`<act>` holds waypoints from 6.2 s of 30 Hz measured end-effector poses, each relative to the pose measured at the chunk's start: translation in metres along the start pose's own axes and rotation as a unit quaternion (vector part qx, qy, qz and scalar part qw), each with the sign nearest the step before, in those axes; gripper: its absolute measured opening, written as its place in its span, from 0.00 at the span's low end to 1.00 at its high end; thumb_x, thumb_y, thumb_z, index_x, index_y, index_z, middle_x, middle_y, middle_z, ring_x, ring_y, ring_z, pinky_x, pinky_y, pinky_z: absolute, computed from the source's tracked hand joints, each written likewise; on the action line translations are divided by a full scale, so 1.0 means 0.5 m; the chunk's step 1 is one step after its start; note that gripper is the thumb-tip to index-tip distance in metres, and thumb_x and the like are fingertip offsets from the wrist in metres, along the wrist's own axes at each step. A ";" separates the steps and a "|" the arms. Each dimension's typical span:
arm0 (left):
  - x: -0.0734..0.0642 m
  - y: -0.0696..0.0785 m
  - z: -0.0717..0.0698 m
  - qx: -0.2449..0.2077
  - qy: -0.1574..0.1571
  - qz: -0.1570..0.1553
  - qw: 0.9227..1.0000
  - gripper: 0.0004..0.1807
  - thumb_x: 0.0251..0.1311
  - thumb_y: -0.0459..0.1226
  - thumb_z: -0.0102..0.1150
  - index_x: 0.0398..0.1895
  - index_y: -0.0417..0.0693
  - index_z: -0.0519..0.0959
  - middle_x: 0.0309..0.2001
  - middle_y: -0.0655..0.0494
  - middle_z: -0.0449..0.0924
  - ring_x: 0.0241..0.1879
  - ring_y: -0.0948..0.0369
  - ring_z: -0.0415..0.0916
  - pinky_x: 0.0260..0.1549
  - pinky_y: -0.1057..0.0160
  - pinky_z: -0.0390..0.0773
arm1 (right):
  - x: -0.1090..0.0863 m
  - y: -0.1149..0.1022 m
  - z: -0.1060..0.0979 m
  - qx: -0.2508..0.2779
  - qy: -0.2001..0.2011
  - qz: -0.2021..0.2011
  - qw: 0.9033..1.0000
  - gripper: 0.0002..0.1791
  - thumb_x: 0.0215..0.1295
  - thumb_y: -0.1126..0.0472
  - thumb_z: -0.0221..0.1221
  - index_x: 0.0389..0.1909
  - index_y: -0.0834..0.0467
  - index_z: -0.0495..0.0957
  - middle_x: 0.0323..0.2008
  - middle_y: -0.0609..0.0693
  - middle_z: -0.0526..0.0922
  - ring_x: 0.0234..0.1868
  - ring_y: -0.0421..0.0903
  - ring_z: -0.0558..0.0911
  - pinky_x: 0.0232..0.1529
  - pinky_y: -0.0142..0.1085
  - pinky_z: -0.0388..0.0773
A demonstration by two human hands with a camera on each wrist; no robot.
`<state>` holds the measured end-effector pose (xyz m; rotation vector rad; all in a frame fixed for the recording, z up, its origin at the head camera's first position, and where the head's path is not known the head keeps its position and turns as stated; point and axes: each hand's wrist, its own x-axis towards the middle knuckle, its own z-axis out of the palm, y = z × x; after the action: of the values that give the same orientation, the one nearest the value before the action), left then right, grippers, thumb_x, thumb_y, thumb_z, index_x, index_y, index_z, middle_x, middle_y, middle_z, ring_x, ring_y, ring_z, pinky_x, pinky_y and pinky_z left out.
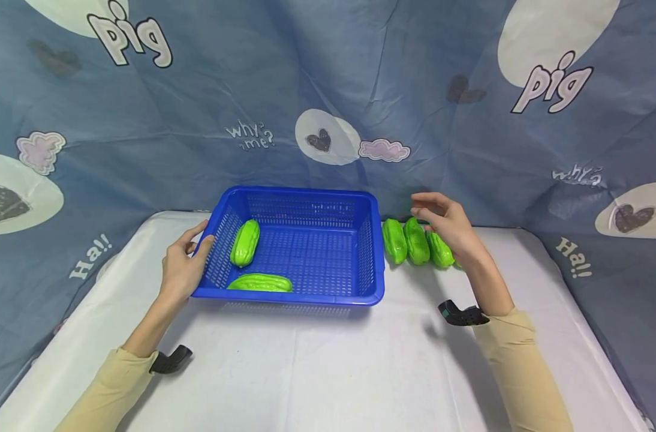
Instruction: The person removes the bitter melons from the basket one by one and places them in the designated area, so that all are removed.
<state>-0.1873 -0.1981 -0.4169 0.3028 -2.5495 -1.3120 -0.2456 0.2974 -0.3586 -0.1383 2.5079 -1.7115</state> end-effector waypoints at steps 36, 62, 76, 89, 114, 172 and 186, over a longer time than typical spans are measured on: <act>0.003 -0.003 0.000 -0.004 0.006 0.000 1.000 0.27 0.82 0.47 0.54 0.79 0.54 0.73 0.31 0.55 0.65 0.22 0.67 0.58 0.24 0.65 0.63 | 0.054 -0.200 0.262 -0.025 -0.249 -0.035 0.968 0.20 0.80 0.54 0.61 0.69 0.48 0.79 0.69 0.48 0.81 0.70 0.53 0.81 0.66 0.50 0.78; 0.002 -0.002 0.000 -0.012 0.005 0.001 1.000 0.27 0.82 0.46 0.54 0.79 0.53 0.73 0.31 0.54 0.67 0.19 0.69 0.59 0.19 0.67 0.64 | 0.166 -0.200 0.390 0.009 -0.348 0.027 0.937 0.24 0.82 0.57 0.57 0.74 0.55 0.74 0.75 0.55 0.77 0.76 0.58 0.77 0.72 0.56 0.75; 0.002 -0.004 0.000 -0.006 0.003 0.000 1.000 0.27 0.82 0.47 0.54 0.79 0.54 0.73 0.29 0.56 0.65 0.18 0.69 0.57 0.19 0.67 0.62 | 0.170 -0.146 0.455 -0.018 -0.412 0.067 0.909 0.28 0.82 0.57 0.58 0.78 0.59 0.69 0.76 0.63 0.74 0.77 0.62 0.74 0.77 0.62 0.70; 0.003 0.001 0.000 -0.002 0.006 -0.003 1.000 0.27 0.82 0.46 0.54 0.79 0.54 0.74 0.29 0.55 0.66 0.18 0.69 0.57 0.19 0.67 0.63 | 0.162 -0.128 0.491 -0.051 -0.450 0.089 0.887 0.27 0.80 0.57 0.60 0.75 0.58 0.73 0.73 0.59 0.78 0.73 0.57 0.79 0.72 0.56 0.77; 0.003 0.001 -0.001 0.002 0.010 -0.001 1.000 0.26 0.81 0.46 0.54 0.78 0.53 0.74 0.31 0.54 0.66 0.19 0.68 0.57 0.19 0.67 0.61 | 0.149 -0.115 0.514 -0.122 -0.524 0.087 0.838 0.27 0.75 0.55 0.68 0.72 0.49 0.76 0.65 0.48 0.84 0.67 0.44 0.81 0.55 0.40 0.83; 0.005 -0.001 0.001 -0.004 0.002 0.000 1.000 0.27 0.81 0.46 0.54 0.79 0.53 0.73 0.28 0.56 0.67 0.18 0.69 0.57 0.19 0.66 0.62 | 0.123 -0.151 0.259 -0.001 -0.356 0.029 0.934 0.28 0.81 0.51 0.58 0.78 0.47 0.69 0.59 0.51 0.81 0.56 0.49 0.82 0.62 0.50 0.83; 0.007 -0.005 0.000 -0.001 0.004 0.003 1.000 0.27 0.82 0.48 0.54 0.79 0.54 0.73 0.29 0.56 0.67 0.18 0.69 0.57 0.19 0.67 0.62 | 0.097 -0.110 0.162 0.053 -0.300 0.046 0.951 0.30 0.85 0.54 0.53 0.82 0.53 0.62 0.59 0.47 0.77 0.55 0.42 0.83 0.58 0.46 0.82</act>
<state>-0.1903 -0.2005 -0.4182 0.2996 -2.5401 -1.3093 -0.2815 0.1964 -0.3384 -0.4501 1.9436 -1.4759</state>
